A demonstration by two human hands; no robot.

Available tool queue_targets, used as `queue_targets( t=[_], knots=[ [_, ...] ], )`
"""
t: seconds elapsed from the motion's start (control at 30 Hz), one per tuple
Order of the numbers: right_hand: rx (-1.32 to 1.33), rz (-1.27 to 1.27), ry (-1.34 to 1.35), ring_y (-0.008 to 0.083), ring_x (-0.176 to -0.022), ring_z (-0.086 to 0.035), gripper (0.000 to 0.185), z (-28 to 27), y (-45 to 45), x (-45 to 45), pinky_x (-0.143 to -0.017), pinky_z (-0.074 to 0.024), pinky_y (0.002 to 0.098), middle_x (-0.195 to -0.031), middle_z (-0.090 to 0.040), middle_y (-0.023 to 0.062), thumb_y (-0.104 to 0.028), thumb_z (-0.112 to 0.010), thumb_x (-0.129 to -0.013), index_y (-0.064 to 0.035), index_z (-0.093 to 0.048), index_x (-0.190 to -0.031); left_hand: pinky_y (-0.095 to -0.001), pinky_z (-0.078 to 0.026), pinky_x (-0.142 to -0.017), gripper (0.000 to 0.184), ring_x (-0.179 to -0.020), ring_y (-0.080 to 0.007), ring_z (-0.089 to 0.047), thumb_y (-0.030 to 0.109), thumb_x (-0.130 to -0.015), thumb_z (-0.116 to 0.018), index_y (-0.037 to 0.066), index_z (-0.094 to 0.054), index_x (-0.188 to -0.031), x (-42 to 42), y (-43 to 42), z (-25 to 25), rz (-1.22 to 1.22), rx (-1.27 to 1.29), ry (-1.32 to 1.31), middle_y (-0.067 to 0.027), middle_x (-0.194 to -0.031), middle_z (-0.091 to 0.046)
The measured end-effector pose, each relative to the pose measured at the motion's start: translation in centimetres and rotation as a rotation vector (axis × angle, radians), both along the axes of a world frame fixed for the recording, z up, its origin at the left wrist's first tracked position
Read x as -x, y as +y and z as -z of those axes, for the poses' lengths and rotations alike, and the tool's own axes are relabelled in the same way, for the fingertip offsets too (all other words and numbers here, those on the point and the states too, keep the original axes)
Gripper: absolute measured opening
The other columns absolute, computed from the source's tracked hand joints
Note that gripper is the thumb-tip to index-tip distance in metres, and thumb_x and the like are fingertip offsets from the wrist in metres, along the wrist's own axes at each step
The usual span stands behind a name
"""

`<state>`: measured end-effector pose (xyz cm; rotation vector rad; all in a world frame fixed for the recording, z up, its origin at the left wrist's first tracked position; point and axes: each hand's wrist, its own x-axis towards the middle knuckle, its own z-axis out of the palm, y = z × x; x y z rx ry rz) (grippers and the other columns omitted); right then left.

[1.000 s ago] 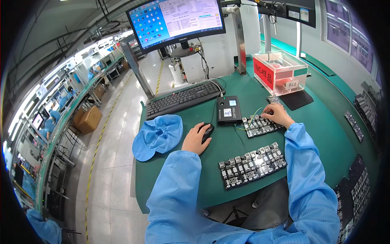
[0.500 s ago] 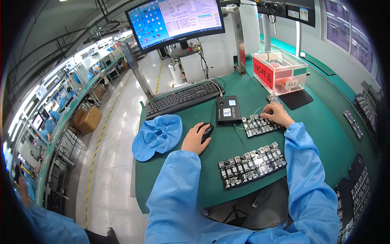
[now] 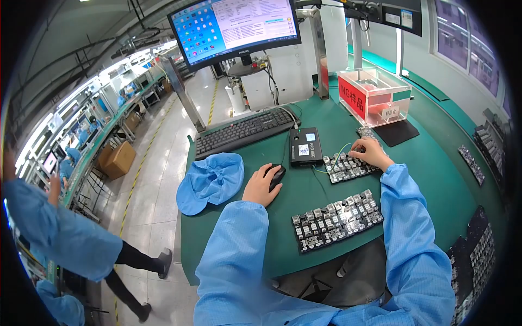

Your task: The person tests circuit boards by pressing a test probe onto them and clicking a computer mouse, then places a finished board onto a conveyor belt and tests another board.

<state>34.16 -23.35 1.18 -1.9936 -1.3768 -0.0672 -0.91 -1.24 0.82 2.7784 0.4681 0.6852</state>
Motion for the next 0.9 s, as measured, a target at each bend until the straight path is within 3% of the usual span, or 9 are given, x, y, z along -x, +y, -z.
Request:
queue_targets(
  t=[0.33,0.9],
  knots=[
    [0.009,0.011,-0.061,0.0213,-0.074,-0.058,0.026,0.0,-0.04,0.08,-0.077,-0.0426,0.0354,-0.083,-0.059,0.0066,-0.036,-0.08,-0.077,-0.0129,-0.073,-0.086,-0.0414,-0.044,-0.104,0.054,-0.122,-0.0351,-0.051,0.024,-0.086,-0.07,0.016,-0.05,-0.136,-0.02,0.07,0.22,-0.001,-0.01,-0.018,-0.013,-0.138,-0.047],
    [0.014,0.013,-0.003,0.021,-0.081,-0.059,0.028,0.19,0.1,-0.17,-0.082,-0.0397,0.0376,-0.082,-0.06,0.005,-0.037,-0.08,-0.076,-0.0119,-0.073,-0.085,-0.0426,-0.046,-0.101,0.056,-0.118,-0.0345,-0.053,0.024,-0.084,-0.071,0.018,-0.05,-0.136,-0.15,0.45,0.75,0.017,-0.032,-0.059,-0.0125,-0.136,-0.047]
  ],
)
